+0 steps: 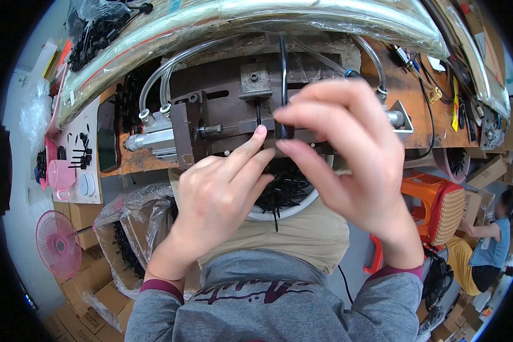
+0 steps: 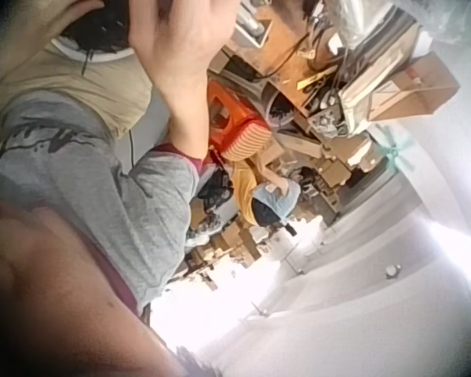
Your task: Manually assembling small plastic components using a benchtop fixture.
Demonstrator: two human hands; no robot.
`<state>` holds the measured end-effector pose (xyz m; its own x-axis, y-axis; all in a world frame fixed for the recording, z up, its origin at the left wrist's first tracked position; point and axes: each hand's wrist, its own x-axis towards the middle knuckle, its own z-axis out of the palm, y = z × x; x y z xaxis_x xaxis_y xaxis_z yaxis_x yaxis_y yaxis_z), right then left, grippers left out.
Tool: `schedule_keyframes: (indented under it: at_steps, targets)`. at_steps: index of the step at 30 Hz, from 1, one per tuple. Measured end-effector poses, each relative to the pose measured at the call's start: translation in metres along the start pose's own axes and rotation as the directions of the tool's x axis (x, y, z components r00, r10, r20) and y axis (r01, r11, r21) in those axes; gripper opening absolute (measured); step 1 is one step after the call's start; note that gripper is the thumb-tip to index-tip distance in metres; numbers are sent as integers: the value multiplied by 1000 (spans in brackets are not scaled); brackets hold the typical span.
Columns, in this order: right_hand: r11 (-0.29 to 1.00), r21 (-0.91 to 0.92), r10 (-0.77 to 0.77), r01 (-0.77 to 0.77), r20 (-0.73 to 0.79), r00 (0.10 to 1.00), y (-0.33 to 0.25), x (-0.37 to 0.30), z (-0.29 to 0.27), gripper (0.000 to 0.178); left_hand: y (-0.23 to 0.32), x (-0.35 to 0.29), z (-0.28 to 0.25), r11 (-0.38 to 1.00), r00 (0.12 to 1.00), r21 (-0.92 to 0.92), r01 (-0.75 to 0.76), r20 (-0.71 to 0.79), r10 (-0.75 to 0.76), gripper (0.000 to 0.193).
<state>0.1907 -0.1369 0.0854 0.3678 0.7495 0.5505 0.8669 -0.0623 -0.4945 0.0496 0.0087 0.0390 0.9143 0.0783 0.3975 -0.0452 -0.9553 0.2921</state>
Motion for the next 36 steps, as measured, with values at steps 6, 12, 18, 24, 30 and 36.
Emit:
schedule_keyframes:
  at_steps: [6, 12, 18, 24, 30, 36]
  targets:
    - [996, -91, 18, -12, 63, 998, 4, -53, 25, 31, -12, 57, -58, 988, 925, 8, 153, -354, -141, 36]
    - [955, -275, -60, 110, 185, 981, -2, -59, 49, 23, -64, 149, -54, 988, 915, 86, -130, -374, 153, 25]
    - [909, -394, -43, 137, 238, 970, -11, -43, 56, 21, -49, 186, -47, 1000, 994, -6, 18, -108, -19, 30]
    - [927, -368, 10, 71, 211, 977, -13, -41, 57, 22, -64, 202, -36, 994, 995, -79, 75, -53, -79, 25]
    - [919, -382, 6, 95, 257, 966, -16, -38, 54, 20, -66, 197, -46, 972, 990, -191, 134, -24, -141, 27]
    - [957, -284, 24, 53, 264, 964, -17, -33, 46, 23, -54, 146, -84, 719, 974, -664, 203, 63, -216, 31]
